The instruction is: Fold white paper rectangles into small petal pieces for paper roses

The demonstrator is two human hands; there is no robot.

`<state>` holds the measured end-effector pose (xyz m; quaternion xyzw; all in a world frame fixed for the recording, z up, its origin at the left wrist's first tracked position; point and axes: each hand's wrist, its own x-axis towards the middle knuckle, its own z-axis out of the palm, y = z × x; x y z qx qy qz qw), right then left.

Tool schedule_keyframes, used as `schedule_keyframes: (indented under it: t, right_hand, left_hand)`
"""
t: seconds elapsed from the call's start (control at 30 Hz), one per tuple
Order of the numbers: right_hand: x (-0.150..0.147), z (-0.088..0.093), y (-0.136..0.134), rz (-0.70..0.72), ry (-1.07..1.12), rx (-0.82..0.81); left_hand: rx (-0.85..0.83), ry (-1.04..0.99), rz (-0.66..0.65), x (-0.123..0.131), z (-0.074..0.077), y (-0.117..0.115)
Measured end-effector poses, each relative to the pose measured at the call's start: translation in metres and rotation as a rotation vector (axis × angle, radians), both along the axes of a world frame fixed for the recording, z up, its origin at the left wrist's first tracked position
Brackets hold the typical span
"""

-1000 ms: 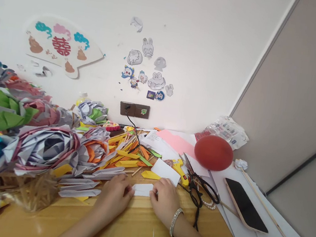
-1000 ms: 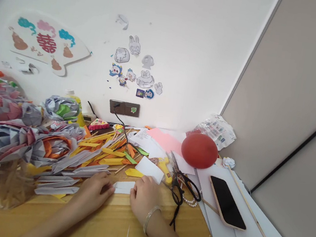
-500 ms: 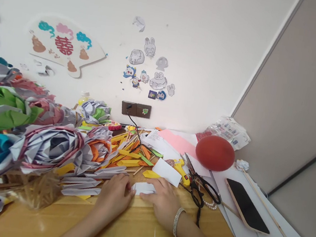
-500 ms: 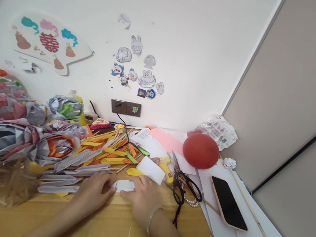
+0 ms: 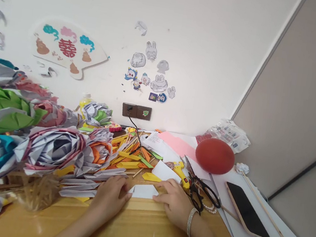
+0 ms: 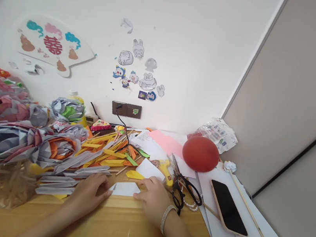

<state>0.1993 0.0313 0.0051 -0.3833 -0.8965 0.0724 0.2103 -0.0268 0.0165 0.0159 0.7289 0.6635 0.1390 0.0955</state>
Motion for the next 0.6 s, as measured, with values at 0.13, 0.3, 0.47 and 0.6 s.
schedule_keyframes:
  t: [0.13,0.3,0.47,0.6]
  right_hand:
    - [-0.001,-0.002,0.000,-0.005,0.018,-0.037]
    - [-0.002,-0.003,0.000,-0.003,0.020,-0.052]
    - [-0.002,-0.002,0.000,-0.019,-0.004,-0.071]
    - [-0.002,-0.002,0.000,-0.028,0.009,-0.086]
  left_hand:
    - [0.098,0.053,-0.186,0.005,0.004,-0.012]
    - [-0.125,0.348,-0.229,0.024,0.010,-0.031]
    - [-0.230,0.391,-0.141,0.029,0.015,-0.037]
    - [-0.269,0.381,-0.137,0.028,0.020,-0.038]
